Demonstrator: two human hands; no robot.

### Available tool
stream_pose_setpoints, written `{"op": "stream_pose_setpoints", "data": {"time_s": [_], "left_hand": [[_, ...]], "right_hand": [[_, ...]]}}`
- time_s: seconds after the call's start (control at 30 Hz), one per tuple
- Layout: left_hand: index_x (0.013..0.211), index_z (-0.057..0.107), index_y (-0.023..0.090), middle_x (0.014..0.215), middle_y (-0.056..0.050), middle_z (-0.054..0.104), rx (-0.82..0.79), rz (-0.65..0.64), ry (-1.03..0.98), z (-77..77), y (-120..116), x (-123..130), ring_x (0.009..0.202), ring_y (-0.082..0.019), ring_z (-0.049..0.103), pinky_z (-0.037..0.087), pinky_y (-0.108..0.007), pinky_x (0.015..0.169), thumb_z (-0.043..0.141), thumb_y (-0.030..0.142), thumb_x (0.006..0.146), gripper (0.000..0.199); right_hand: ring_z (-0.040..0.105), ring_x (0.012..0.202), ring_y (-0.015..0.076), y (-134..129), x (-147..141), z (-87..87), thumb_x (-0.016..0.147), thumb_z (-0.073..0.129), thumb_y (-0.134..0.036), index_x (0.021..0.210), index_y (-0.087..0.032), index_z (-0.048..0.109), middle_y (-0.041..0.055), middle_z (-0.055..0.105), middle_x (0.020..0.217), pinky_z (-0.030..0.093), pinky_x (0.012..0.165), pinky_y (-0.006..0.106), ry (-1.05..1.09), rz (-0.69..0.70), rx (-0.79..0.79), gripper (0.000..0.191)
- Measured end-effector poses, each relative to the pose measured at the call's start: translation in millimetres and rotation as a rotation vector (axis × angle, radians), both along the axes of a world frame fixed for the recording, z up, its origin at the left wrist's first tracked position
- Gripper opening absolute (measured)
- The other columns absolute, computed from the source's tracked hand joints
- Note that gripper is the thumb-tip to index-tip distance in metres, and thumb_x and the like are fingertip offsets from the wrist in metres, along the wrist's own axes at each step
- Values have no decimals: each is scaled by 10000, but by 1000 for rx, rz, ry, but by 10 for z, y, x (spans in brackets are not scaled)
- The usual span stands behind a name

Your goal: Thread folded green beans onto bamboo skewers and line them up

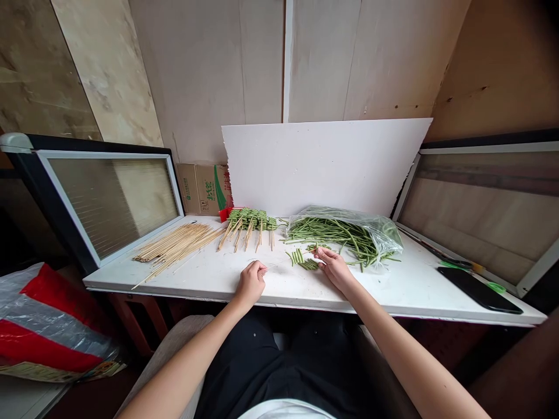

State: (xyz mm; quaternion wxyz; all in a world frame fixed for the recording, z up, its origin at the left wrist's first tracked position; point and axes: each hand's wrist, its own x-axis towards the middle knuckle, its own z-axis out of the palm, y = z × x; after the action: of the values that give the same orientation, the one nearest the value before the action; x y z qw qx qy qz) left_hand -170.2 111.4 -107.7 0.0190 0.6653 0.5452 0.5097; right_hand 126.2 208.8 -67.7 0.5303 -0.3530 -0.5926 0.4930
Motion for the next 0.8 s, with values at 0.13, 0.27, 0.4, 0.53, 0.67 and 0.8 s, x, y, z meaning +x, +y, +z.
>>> {"op": "stream_pose_setpoints", "data": {"time_s": [0.13, 0.27, 0.4, 0.53, 0.67, 0.8], "left_hand": [[819, 568, 222, 858, -37, 684, -2, 4, 4, 3, -4, 7, 828, -202, 663, 484, -298, 752, 506, 67, 918, 194], [816, 573, 224, 837, -34, 674, -2, 18, 16, 5, -1, 7, 797, -201, 648, 481, -297, 739, 517, 93, 933, 185], [820, 582, 223, 835, -36, 674, -1, 14, 18, -10, 13, -6, 801, -204, 656, 490, -299, 745, 524, 103, 937, 178], [812, 575, 222, 835, -36, 671, -7, 9, 15, -20, 20, -12, 809, -204, 658, 491, -301, 751, 527, 100, 929, 175], [811, 579, 221, 836, -36, 671, -9, 7, 26, -14, 14, -12, 784, -197, 642, 476, -298, 724, 517, 97, 926, 180], [807, 589, 218, 827, -36, 673, -18, 12, 38, -11, 12, -18, 770, -194, 635, 469, -294, 708, 516, 76, 907, 189]], "right_hand": [[678, 989, 244, -64, -4, 62, 775, 828, -646, 992, -221, 779, 108, 745, 1166, 524, 686, 295, 74, 71, -103, 479], [663, 941, 234, -91, -9, 85, 754, 846, -644, 980, -209, 782, 114, 739, 1123, 521, 685, 303, 68, 76, -106, 494], [645, 874, 213, -91, -20, 91, 705, 885, -632, 964, -204, 785, 102, 732, 1054, 516, 684, 309, 108, 72, -137, 510], [628, 839, 189, -90, -21, 92, 708, 890, -618, 940, -202, 776, 89, 720, 1045, 510, 681, 297, 115, 84, -142, 490], [639, 859, 201, -86, -17, 84, 733, 866, -633, 943, -210, 767, 89, 724, 1044, 520, 693, 305, 87, 75, -105, 483], [659, 899, 218, -74, -16, 72, 721, 876, -627, 958, -226, 778, 84, 735, 1039, 524, 693, 305, 99, 45, -102, 476]]}}
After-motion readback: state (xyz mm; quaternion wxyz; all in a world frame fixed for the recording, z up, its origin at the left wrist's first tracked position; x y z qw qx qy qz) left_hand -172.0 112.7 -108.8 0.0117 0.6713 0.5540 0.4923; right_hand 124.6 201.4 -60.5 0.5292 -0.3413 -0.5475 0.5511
